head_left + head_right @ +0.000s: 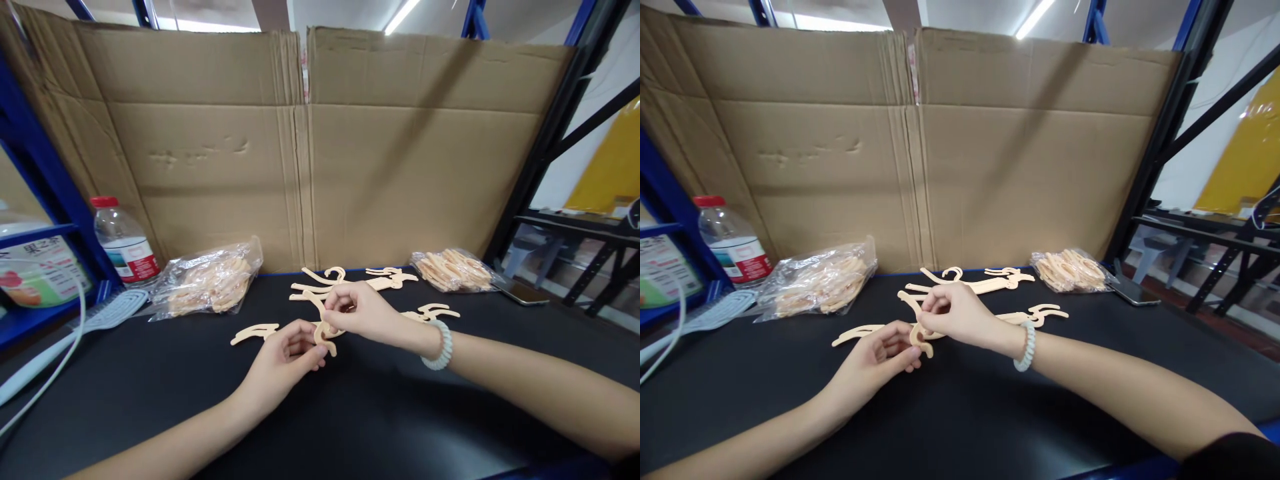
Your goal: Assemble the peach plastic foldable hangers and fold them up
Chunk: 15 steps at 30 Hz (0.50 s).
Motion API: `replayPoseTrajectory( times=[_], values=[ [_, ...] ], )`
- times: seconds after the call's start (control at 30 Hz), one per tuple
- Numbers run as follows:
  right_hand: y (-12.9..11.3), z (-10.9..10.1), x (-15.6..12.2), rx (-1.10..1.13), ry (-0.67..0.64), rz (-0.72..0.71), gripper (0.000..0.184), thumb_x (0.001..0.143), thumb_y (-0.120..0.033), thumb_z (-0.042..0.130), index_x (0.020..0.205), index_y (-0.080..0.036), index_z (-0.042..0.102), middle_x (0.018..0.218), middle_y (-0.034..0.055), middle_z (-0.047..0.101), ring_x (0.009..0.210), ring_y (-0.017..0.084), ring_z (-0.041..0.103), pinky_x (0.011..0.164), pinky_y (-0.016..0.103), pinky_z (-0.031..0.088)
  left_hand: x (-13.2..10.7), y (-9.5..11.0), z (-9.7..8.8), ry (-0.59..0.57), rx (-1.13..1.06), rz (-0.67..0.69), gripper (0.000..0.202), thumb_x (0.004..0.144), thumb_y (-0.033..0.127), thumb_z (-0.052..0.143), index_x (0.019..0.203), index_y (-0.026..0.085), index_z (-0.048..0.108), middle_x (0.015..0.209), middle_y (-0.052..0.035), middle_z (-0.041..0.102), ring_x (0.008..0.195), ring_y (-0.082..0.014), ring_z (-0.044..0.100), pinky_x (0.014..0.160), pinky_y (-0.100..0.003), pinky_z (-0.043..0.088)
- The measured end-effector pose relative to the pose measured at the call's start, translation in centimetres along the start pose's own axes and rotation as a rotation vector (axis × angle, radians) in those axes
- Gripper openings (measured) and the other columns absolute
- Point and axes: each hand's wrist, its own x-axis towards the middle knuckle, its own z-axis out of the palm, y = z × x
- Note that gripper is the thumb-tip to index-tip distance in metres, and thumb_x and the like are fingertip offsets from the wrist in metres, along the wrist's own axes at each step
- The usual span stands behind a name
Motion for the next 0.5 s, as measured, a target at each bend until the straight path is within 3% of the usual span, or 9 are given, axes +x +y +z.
replayPoseTrajectory(
  times=[0.13, 0.2, 0.3, 0.5],
  values=[
    [0.1, -1.0, 0.4, -0.03, -0.058, -0.009, 0.009, 0.079, -0.024, 0.063, 0.076, -0.015, 0.064, 0.066, 0.0016, 0.068, 0.063, 0.014, 0.065, 0.059, 0.023, 0.049, 0.0, -0.3, -0.2, 0.003, -0.014, 0.012, 0.029, 0.076, 0.04, 0.073, 0.076, 0.016, 0.058, 0.077, -0.0037, 0.067, 0.068, -0.0148, 0.061, 0.064, -0.027, 0.049],
    [0.4, -2.5, 0.8, -0.2, -0.019, -0.06, 0.012, 0.083, -0.026, 0.061, 0.086, -0.016, 0.067, 0.072, 0.0029, 0.071, 0.068, 0.014, 0.066, 0.062, 0.024, 0.05, -0.1, -0.5, -0.3, 0.003, -0.02, 0.015, 0.03, 0.077, 0.042, 0.071, 0.075, 0.016, 0.056, 0.076, -0.003, 0.066, 0.067, -0.0147, 0.061, 0.064, -0.026, 0.049],
    [1.7, -5.6, 1.4, -0.685, 0.031, -0.114, 0.014, 0.087, -0.022, 0.057, 0.091, -0.017, 0.069, 0.084, 0.004, 0.072, 0.075, 0.015, 0.066, 0.067, 0.026, 0.049, -0.1, -0.6, -0.4, 0.003, -0.005, 0.036, 0.031, 0.082, 0.045, 0.066, 0.077, 0.017, 0.055, 0.076, -0.0032, 0.066, 0.066, -0.0147, 0.061, 0.063, -0.027, 0.049],
    [6.4, -9.7, 1.4, -0.931, 0.048, -0.064, 0.016, 0.079, -0.006, 0.059, 0.087, -0.014, 0.07, 0.09, 0.0101, 0.07, 0.085, 0.023, 0.063, 0.078, 0.035, 0.047, -0.1, -0.6, -0.5, 0.039, -0.025, 0.056, 0.035, 0.083, 0.05, 0.063, 0.077, 0.018, 0.051, 0.074, -0.0025, 0.065, 0.064, -0.0151, 0.061, 0.061, -0.027, 0.048]
  ],
)
